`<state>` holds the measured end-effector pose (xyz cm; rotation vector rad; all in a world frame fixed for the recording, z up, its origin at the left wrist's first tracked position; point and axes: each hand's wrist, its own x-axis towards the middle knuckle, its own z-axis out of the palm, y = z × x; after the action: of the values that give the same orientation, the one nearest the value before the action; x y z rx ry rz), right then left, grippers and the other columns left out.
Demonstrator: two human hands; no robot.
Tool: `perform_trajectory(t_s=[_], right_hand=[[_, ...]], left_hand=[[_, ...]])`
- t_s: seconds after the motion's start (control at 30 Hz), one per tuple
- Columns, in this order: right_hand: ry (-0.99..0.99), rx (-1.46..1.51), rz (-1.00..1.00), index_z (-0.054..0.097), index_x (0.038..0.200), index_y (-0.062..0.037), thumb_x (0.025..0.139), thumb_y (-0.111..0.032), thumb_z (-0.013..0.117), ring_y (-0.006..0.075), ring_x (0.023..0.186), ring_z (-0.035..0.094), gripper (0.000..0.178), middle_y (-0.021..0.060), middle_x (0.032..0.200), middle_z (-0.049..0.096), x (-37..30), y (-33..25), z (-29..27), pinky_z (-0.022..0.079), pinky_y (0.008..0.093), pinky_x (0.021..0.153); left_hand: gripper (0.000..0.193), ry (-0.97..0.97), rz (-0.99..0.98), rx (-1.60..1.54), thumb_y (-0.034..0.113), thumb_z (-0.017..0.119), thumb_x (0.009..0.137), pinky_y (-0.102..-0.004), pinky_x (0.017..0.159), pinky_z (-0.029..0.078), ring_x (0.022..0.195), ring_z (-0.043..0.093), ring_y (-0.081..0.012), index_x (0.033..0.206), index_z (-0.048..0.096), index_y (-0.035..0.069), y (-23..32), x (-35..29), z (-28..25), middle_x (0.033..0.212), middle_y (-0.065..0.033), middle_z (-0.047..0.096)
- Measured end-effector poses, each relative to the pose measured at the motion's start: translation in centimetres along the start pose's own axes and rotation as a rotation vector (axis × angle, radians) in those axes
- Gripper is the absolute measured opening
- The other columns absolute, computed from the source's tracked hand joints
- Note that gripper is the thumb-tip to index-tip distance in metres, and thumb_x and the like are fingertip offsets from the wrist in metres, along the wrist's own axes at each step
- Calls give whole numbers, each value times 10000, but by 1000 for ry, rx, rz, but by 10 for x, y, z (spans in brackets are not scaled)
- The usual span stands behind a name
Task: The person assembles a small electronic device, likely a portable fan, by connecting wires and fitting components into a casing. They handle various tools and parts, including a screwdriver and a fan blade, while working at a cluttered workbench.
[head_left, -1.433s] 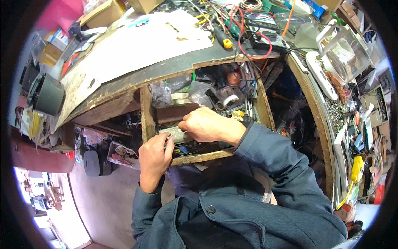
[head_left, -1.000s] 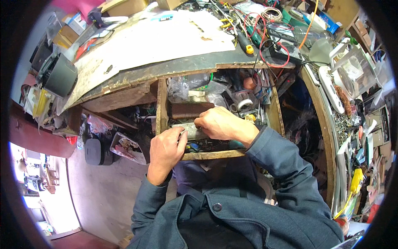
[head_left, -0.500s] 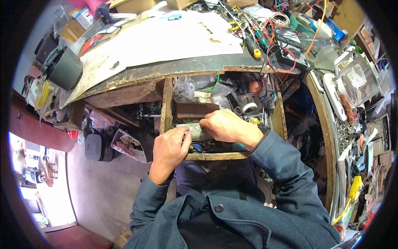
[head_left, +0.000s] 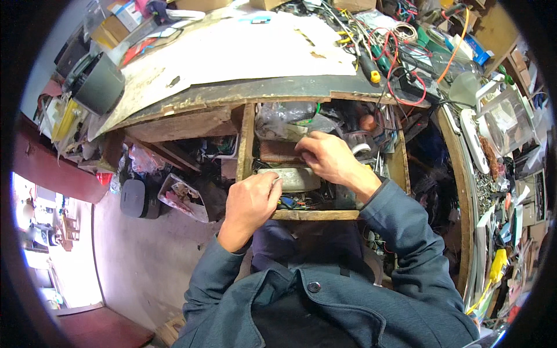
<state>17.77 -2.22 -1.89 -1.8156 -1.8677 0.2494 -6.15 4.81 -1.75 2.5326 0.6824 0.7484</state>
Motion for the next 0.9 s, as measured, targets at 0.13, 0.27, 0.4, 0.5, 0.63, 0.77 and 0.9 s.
perform_trajectory(t_s=[0.13,0.27,0.4,0.5,0.63,0.77,0.9], right_hand=[[53,66,48,692,1267,-94,915,-182,735,407,1071,669,365,207,1152,678,11,7,8,545,476,935],[91,59,79,624,1437,-123,905,-227,752,432,1282,587,557,260,1376,626,51,14,25,516,493,1034],[170,31,152,629,1413,-106,877,-261,765,460,1214,629,574,276,1333,647,89,6,48,529,498,1009],[115,1,193,670,1315,-88,888,-257,749,463,1130,664,466,274,1241,689,90,10,48,543,515,966],[169,50,233,727,1097,-31,869,-227,745,472,1026,678,300,261,1066,722,94,15,57,543,544,886],[304,62,206,717,1108,-29,902,-255,723,476,1009,678,306,270,1043,719,89,24,69,543,541,875],[347,108,224,723,1121,-50,907,-253,716,463,1055,670,296,253,1139,711,92,12,71,552,527,898]], left_hand=[[193,-49,-29,-4,220,684,952,-458,682,562,787,719,-379,973,741,36,2,2,-2,870,-177,738],[203,-17,-13,8,228,652,963,-489,688,560,795,714,-395,929,710,36,-3,0,-1,869,-189,730],[206,9,18,-4,232,634,970,-497,671,558,778,709,-394,906,684,44,-8,-1,-3,853,-184,723],[220,-22,-58,-71,253,644,977,-485,707,564,822,716,-407,966,743,56,-3,1,-1,902,-196,736],[194,3,-54,-76,233,659,973,-470,714,573,828,720,-402,980,748,61,-7,-2,-2,913,-187,743],[192,-10,-65,-68,225,668,969,-464,721,577,825,723,-394,973,747,50,-6,-2,0,910,-175,747],[196,-2,-51,-64,227,660,972,-465,724,575,824,722,-393,975,745,51,-8,-3,-3,906,-175,745]])
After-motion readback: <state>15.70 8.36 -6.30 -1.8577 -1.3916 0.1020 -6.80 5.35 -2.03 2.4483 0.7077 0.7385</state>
